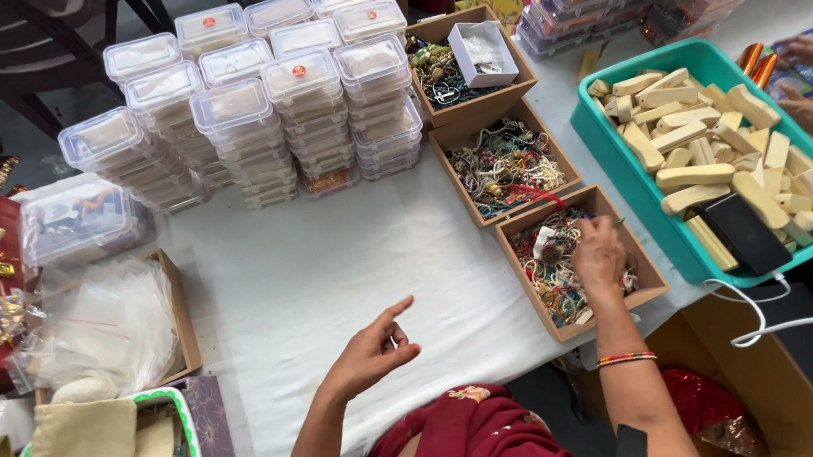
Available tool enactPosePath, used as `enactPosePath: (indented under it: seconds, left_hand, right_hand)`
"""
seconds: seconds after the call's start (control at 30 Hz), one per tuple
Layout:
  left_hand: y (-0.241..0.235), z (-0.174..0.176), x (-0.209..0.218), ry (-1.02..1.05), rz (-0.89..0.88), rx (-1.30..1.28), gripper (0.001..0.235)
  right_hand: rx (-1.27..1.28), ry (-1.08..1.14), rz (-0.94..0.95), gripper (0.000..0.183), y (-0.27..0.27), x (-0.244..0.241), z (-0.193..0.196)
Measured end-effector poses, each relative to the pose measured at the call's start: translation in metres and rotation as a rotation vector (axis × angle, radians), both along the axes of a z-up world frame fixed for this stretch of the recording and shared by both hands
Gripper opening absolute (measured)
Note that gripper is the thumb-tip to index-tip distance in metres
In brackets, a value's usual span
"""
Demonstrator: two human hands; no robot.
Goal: The person sits at a table and packages small jewelry items. They place a green beaded bracelet into a clear plastic bag, then into a small beige cloth pouch, and finally into a plastic container. They repeat the process with a red string, placing it into a plastic bag and then a cloth pouch.
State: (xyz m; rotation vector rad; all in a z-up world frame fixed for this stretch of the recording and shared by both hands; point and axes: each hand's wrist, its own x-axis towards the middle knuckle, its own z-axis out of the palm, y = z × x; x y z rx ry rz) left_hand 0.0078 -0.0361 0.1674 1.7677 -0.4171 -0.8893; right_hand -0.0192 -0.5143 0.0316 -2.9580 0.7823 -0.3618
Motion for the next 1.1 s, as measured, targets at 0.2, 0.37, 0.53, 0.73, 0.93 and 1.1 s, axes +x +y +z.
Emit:
enactPosePath:
  seconds: [0.2,0.37,0.53,0.73,0.93,1.1]
  left_hand:
    - [0.0,0.008,-0.002,0.462,0.11,-1.026,0.119]
    - [-0.002,0.009,-0.007,-1.048,0.505,-0.208,0.124]
    - [0.001,-0.015,-0.009,-0.732,0.57,-0.218,0.111]
    - [0.003,-0.022,-0.011,-0.678,0.615,-0.097,0.109]
    - [0.024,-0.045,-0.012,-0.437,0.696,0.099,0.089]
    - [0.018,-0.073,-0.007,-0.382,0.597,0.167,0.065]
  right_hand:
    - [0.535,0.371,0.219,0.032,0.023,0.024,-0.003]
    - [0.346,0.174,0.129,0.033,0.026,0.023,-0.02]
    - [0.269,0.003,0.3,0.02,0.045,0.042,-0.017]
    - [0.384,0.133,0.032,0.014,0.039,0.048,0.01]
    - [1.084,-0.196,0.11,0.016,0.032,0.04,0.077]
    - [1.341,-0.121,0.434,0.015,0.11,0.051,0.123]
